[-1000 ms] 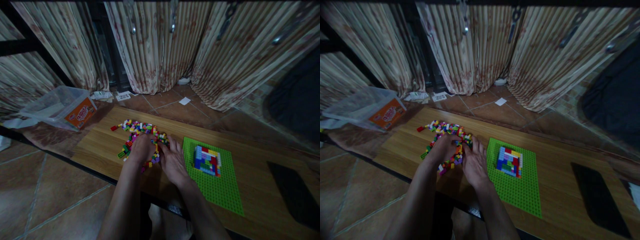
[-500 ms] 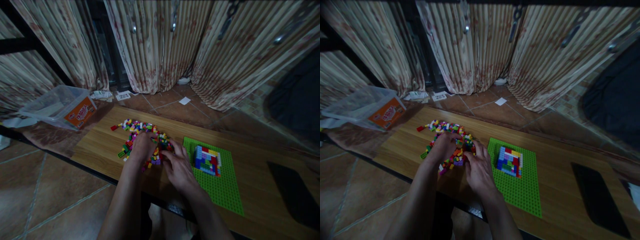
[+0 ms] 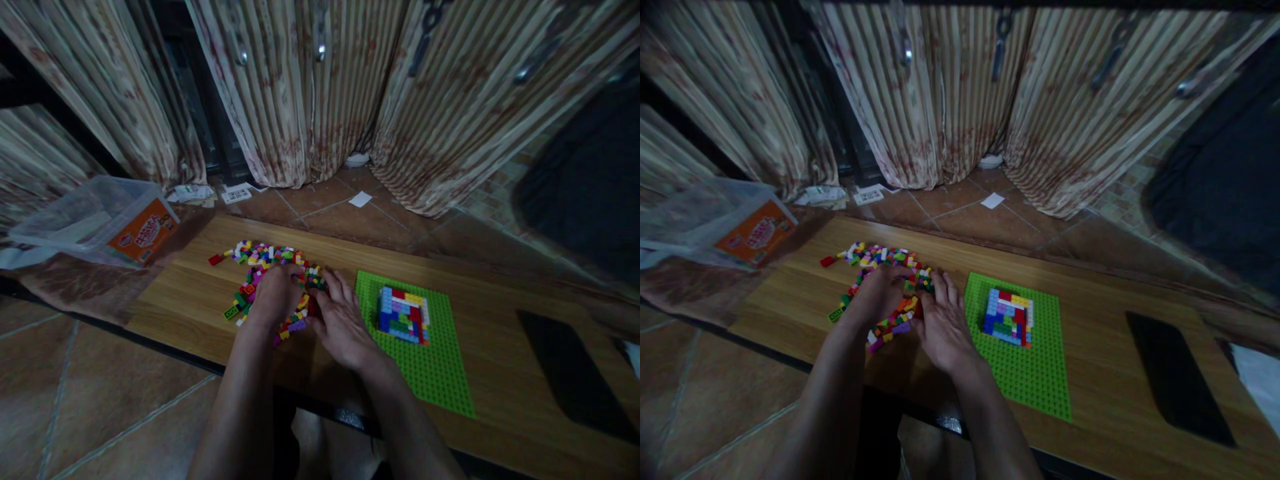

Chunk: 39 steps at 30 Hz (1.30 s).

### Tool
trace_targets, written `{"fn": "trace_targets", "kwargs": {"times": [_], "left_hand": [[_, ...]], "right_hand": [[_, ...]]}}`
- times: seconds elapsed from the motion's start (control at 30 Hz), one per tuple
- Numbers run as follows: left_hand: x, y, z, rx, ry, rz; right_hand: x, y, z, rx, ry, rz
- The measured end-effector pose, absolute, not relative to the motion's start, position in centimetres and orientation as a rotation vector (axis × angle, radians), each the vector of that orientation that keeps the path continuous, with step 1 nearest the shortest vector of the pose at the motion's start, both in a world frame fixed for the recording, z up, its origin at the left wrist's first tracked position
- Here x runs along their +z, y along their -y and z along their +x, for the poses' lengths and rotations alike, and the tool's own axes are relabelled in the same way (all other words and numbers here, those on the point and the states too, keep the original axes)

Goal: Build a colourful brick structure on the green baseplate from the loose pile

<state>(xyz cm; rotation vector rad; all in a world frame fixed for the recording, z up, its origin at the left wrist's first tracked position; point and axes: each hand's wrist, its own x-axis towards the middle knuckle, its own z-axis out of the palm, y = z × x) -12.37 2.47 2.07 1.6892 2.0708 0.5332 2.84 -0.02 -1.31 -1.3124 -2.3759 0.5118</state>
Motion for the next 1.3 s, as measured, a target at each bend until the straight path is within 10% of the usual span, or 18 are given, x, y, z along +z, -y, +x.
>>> {"fn": "trace_targets", "kwargs": {"times": [0.53,1.3], "left_hand": [[2.3,-2.2,-9.5,0.881,-1.112,1.429],[0.5,-1.2,-2.4,0.851,-1.022,1.46]], "right_hand": [[0.9,0.6,5.1,0.704,1.807,-1.169],[1.9,2.4,12.7,0.532,1.91,-1.419]]}}
